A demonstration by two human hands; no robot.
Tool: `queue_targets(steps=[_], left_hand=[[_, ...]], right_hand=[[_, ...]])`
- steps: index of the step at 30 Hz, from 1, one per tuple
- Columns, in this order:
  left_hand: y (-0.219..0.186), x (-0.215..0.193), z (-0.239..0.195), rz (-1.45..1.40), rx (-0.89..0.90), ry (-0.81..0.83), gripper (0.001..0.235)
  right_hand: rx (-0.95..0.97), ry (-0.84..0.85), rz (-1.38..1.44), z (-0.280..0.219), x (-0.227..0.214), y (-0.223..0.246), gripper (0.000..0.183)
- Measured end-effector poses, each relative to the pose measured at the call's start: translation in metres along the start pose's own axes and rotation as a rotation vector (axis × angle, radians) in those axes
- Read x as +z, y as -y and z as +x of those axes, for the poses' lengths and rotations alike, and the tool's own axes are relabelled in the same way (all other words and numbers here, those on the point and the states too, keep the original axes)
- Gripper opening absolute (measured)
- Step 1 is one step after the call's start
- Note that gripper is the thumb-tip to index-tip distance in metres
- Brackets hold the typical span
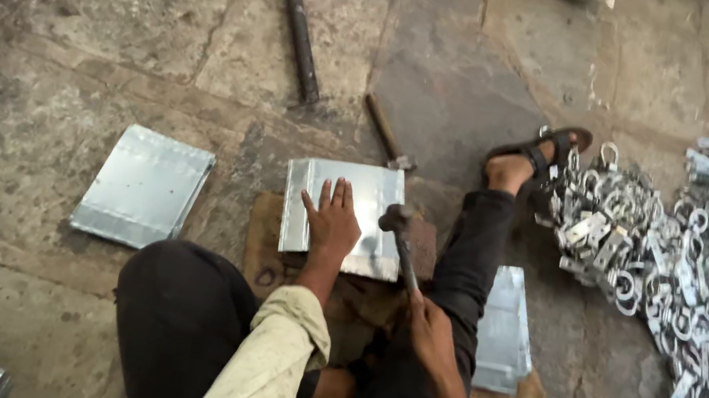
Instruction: The person shapes a metal sheet by hammering it against a stone block, periodically turning the sheet over and checking the edges.
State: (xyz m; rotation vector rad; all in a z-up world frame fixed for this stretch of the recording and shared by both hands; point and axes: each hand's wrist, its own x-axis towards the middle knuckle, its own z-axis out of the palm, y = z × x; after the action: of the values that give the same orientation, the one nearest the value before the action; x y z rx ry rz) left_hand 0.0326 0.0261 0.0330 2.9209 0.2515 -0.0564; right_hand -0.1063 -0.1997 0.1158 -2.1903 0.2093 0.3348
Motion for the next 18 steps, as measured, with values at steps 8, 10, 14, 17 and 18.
queue_targets(steps=[8, 10, 14, 17, 18], left_hand=[[0.003, 0.005, -0.001, -0.046, 0.009, -0.100, 0.064], [-0.001, 0.000, 0.003, -0.050, 0.010, -0.076, 0.065], [0.001, -0.001, -0.012, 0.001, 0.025, 0.011, 0.067], [0.004, -0.004, 0.006, 0.000, 0.029, -0.034, 0.066], [0.002, 0.003, 0.001, -0.012, 0.033, -0.023, 0.065]], right_hand=[[-0.228, -0.107, 0.055, -0.004, 0.038, -0.055, 0.049], [-0.155, -0.057, 0.018, 0.008, 0.024, -0.064, 0.048], [-0.157, -0.177, 0.096, -0.011, 0.012, -0.066, 0.052], [-0.207, -0.226, 0.106, -0.009, 0.026, -0.049, 0.045], [-0.180, -0.223, 0.087, -0.020, 0.031, -0.053, 0.044]])
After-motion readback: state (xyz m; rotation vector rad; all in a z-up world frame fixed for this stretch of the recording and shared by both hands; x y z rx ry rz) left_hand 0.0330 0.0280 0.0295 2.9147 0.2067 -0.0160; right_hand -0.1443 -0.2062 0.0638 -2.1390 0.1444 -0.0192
